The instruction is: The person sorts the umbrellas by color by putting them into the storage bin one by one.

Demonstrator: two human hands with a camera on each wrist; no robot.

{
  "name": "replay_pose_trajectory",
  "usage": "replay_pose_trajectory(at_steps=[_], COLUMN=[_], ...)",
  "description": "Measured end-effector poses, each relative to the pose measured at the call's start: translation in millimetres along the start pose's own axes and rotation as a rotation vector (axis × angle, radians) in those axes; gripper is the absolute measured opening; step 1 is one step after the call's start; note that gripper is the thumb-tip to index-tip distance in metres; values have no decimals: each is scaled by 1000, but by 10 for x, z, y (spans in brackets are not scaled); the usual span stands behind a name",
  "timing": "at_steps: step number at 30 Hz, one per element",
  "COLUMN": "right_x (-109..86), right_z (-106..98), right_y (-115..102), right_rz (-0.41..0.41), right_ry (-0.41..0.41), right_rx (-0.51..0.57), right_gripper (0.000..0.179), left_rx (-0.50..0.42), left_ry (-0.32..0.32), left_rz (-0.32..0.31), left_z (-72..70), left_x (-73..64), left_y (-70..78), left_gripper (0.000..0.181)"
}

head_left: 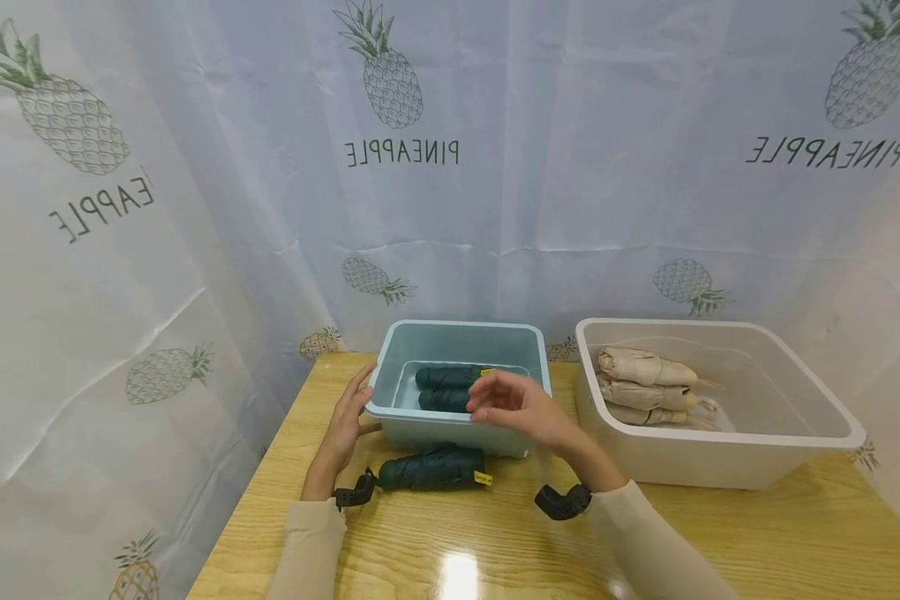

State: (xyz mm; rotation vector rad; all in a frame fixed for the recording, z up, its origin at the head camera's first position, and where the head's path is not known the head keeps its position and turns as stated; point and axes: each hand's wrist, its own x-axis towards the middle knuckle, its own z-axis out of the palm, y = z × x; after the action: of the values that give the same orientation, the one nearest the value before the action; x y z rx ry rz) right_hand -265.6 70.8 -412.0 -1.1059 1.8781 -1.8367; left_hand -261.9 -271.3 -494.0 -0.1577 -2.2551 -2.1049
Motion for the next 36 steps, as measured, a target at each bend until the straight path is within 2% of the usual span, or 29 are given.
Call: replay_pose_trajectory(at_steps=[4, 7, 13, 15, 19, 28, 36], right_x=[-158, -268, -408, -428, -463, -468, -461], right_z=[145, 235, 403, 464, 572, 701, 759], right_y=[82, 157, 324, 390, 494, 590, 661], right_rz=[-60, -34, 56, 87, 134, 180, 309], right_ry=[-106, -147, -127, -125, -118, -5, 53], right_rx=[-70, -211, -626, -726, -854, -923, -838], right_gripper=[30, 30, 42, 46, 55, 58, 62], left_rx=[1, -3, -8, -9, -6, -9, -10], left_ry=[-7, -11, -15, -13, -10, -10, -13], left_rz=[5, 6, 13, 12, 9, 11, 17], left_z=[3, 5, 7, 6, 6, 3, 2], left_x=[4, 7, 4, 1, 0, 6, 7], left_y=[1, 3, 13, 13, 8, -13, -10], left_gripper=[51, 50, 51, 51, 51, 53, 51])
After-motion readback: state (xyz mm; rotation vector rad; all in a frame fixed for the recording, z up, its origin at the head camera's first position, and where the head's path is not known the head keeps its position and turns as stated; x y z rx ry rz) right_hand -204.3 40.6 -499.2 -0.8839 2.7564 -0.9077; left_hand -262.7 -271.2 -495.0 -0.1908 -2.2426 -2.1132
